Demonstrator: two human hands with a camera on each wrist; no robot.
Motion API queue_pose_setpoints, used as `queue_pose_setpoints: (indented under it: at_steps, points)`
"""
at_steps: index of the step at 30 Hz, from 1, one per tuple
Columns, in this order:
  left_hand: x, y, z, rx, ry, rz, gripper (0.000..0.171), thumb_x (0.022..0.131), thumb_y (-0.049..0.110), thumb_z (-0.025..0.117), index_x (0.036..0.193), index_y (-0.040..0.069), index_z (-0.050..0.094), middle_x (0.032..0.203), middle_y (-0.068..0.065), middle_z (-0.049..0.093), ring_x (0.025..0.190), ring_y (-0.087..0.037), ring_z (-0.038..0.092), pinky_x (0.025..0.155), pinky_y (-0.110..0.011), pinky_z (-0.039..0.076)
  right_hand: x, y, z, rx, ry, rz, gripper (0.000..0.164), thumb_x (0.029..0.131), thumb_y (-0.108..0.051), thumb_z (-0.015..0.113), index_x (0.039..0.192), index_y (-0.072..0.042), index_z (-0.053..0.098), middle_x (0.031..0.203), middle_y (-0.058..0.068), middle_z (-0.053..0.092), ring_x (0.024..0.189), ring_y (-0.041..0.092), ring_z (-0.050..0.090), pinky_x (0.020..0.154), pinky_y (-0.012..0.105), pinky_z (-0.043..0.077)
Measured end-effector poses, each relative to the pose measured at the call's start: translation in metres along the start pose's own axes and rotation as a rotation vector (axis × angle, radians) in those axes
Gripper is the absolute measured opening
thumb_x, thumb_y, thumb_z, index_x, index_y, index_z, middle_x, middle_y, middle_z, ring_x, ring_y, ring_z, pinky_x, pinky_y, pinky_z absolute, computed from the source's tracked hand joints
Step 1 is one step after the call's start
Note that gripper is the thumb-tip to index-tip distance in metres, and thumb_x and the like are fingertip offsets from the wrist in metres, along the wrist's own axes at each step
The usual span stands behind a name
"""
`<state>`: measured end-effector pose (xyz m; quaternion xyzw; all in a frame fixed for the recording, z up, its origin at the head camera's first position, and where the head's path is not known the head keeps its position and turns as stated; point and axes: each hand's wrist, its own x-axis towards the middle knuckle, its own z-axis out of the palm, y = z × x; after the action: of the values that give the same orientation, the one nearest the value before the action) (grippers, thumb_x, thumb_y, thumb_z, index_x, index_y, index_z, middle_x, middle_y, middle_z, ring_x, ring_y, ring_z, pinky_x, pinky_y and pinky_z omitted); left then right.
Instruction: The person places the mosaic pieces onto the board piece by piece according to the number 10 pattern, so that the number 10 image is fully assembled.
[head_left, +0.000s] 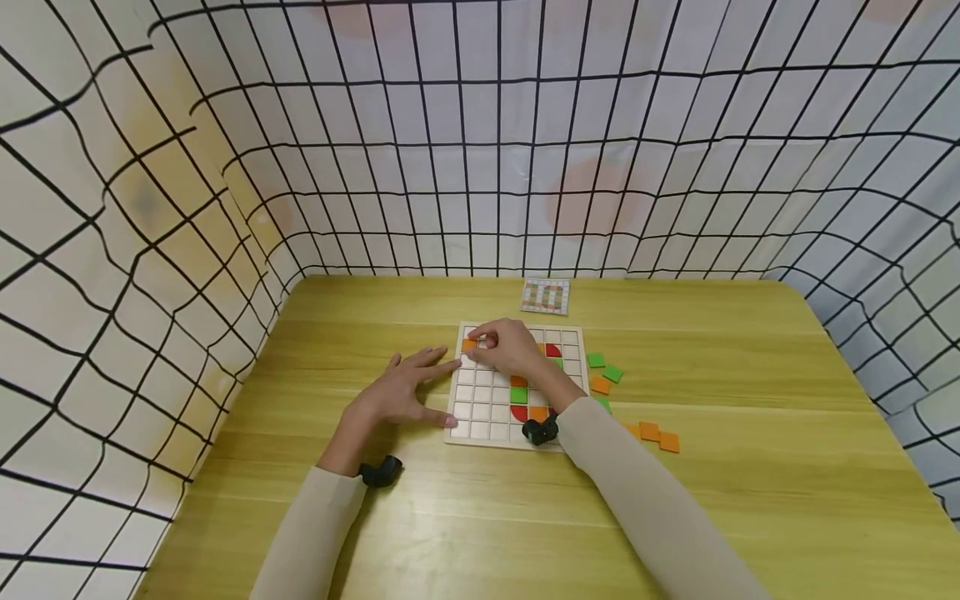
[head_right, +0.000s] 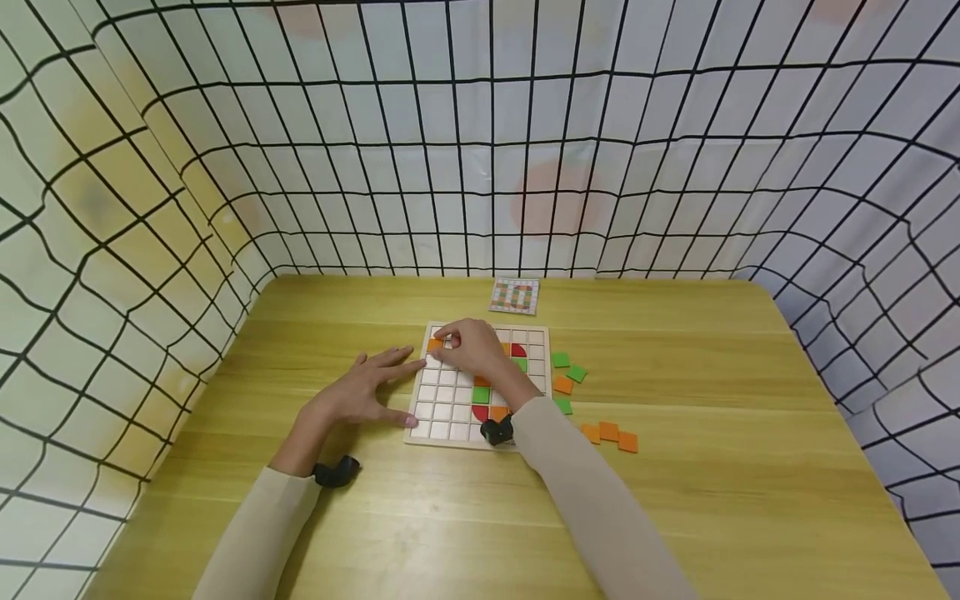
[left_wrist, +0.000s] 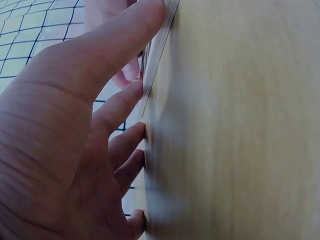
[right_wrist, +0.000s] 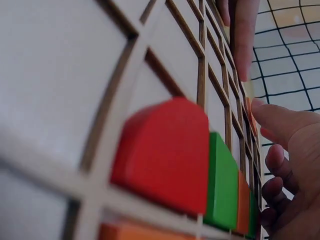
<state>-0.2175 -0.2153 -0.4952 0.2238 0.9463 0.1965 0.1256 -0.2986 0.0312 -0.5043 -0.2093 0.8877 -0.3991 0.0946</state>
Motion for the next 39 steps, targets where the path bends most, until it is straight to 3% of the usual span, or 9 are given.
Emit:
queue_pose_setpoints:
  at_steps: [6, 14, 23, 29, 39]
  points:
    - [0.000, 0.000, -0.001, -0.001, -0.004, -0.004, 0.102, 0.073, 0.075, 0.078, 0.159, 0.038, 0.038, 0.173, 0.001, 0.021, 0.161, -0.029, 0.016, 0.126, -0.068, 0.001, -0.015, 0.008, -0.016, 0.061, 0.018, -0.008, 0.033, 0.094, -0.032, 0.077, 0.124, -0.017, 0.075, 0.079, 0.002, 0.056, 0.063, 0.017, 0.043, 0.062, 0.030, 0.038]
    - [-0.003, 0.001, -0.003, -0.014, -0.004, -0.006, 0.102, 0.073, 0.073, 0.079, 0.159, 0.036, 0.039, 0.173, 0.000, 0.021, 0.161, -0.030, 0.016, 0.126, -0.068, 0.000, -0.048, 0.029, -0.044, 0.032, 0.099, -0.009, 0.031, 0.094, -0.032, 0.078, 0.121, -0.017, 0.077, 0.077, 0.002, 0.055, 0.069, 0.020, 0.046, 0.062, 0.031, 0.036]
    - [-0.004, 0.002, 0.000, -0.024, -0.006, -0.003, 0.101, 0.074, 0.071, 0.080, 0.160, 0.036, 0.038, 0.173, 0.000, 0.021, 0.161, -0.030, 0.015, 0.126, -0.067, 0.000, -0.091, 0.055, -0.081, 0.034, 0.161, 0.097, 0.032, 0.095, -0.032, 0.077, 0.122, -0.015, 0.076, 0.082, 0.004, 0.054, 0.071, 0.022, 0.042, 0.059, 0.029, 0.032]
    - [-0.004, 0.003, -0.001, -0.026, -0.003, -0.002, 0.102, 0.074, 0.071, 0.080, 0.160, 0.037, 0.038, 0.173, 0.000, 0.020, 0.161, -0.030, 0.015, 0.127, -0.067, -0.001, -0.111, 0.082, -0.103, -0.018, 0.201, 0.138, 0.035, 0.095, -0.035, 0.076, 0.124, -0.014, 0.075, 0.086, 0.005, 0.055, 0.075, 0.022, 0.046, 0.065, 0.032, 0.036]
    - [-0.002, 0.004, -0.001, -0.013, -0.002, 0.007, 0.101, 0.075, 0.071, 0.079, 0.160, 0.036, 0.038, 0.173, -0.001, 0.020, 0.161, -0.031, 0.015, 0.126, -0.068, 0.001, -0.138, 0.111, -0.119, -0.049, 0.192, 0.173, 0.039, 0.097, -0.039, 0.073, 0.125, -0.011, 0.073, 0.083, 0.006, 0.055, 0.077, 0.022, 0.048, 0.072, 0.033, 0.041]
